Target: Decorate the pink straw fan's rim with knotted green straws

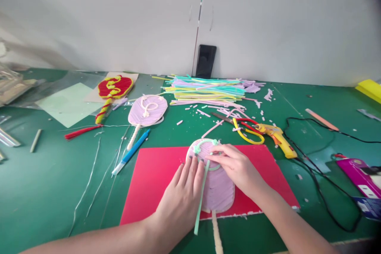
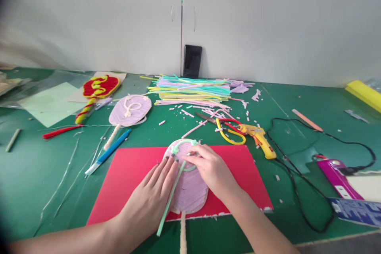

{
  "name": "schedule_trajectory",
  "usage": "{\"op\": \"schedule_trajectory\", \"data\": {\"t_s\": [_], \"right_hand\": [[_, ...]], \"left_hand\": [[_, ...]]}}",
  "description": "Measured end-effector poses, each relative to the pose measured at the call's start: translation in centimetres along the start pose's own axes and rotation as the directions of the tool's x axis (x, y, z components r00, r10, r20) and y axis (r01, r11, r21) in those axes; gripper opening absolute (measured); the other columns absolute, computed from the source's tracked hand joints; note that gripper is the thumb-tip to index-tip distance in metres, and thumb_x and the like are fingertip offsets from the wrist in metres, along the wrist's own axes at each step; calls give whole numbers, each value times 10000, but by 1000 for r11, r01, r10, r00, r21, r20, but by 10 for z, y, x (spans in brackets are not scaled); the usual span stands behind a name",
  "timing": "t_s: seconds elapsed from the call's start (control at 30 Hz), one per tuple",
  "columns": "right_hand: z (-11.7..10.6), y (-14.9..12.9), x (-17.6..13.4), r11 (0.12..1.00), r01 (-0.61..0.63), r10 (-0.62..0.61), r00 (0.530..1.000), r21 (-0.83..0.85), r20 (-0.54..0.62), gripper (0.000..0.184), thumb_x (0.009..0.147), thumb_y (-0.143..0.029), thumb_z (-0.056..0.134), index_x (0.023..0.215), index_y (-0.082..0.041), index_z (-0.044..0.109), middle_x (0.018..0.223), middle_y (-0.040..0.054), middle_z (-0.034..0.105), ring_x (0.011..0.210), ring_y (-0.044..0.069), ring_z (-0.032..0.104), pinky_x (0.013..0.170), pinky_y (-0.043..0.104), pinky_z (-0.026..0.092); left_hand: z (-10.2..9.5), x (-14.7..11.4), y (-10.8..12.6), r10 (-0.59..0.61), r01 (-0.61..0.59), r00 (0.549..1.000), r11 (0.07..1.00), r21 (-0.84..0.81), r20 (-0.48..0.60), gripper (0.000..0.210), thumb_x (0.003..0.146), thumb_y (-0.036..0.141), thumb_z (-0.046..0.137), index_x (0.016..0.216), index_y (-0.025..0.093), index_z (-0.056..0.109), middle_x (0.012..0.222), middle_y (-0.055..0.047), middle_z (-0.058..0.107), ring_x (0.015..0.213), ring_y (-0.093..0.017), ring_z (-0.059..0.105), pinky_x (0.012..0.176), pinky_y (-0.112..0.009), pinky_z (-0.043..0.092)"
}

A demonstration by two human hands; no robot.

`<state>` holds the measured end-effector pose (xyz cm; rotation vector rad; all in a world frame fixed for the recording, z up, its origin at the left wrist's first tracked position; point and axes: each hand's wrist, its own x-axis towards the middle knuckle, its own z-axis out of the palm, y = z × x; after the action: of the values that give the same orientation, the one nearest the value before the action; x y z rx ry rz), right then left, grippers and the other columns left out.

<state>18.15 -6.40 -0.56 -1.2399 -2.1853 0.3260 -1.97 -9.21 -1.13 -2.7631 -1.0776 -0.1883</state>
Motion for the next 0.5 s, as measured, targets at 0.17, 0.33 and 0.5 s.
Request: {"op": "schedule_trajectory", "data": {"t_s": [0.17,0.33,0.5], "right_hand": [[3,2,0,1000,0,1,999,22,-49,308,897,-108,454,1120,-233,625,1053,44,666,984,176,593,902,360,489],[8,6,-3,999,12,-8,997,42,-83,253,890,-117,477,998,-238,670,986,41,682,954,179,600,853,353,510],[5,2,-4,988,-73,85,993,139,-83,238,876,-135,497,959,-244,691,1054,66,623,1009,178,585,806,302,535]], "left_hand": [[-2,0,-1,18,-15,997,999,-48,70,596,831,202,396,1408,106,281,1398,-240,380,1297,-376,337,974,-441,418],[-4,0,-1,16,-7,991,998,-65,130,601,869,292,408,1431,195,217,1415,-244,350,1324,-365,295,986,-453,403],[-5,2,0,-6,11,992,999,-46,122,525,921,348,338,1426,252,231,1406,-221,379,1317,-347,323,974,-436,417]]}}
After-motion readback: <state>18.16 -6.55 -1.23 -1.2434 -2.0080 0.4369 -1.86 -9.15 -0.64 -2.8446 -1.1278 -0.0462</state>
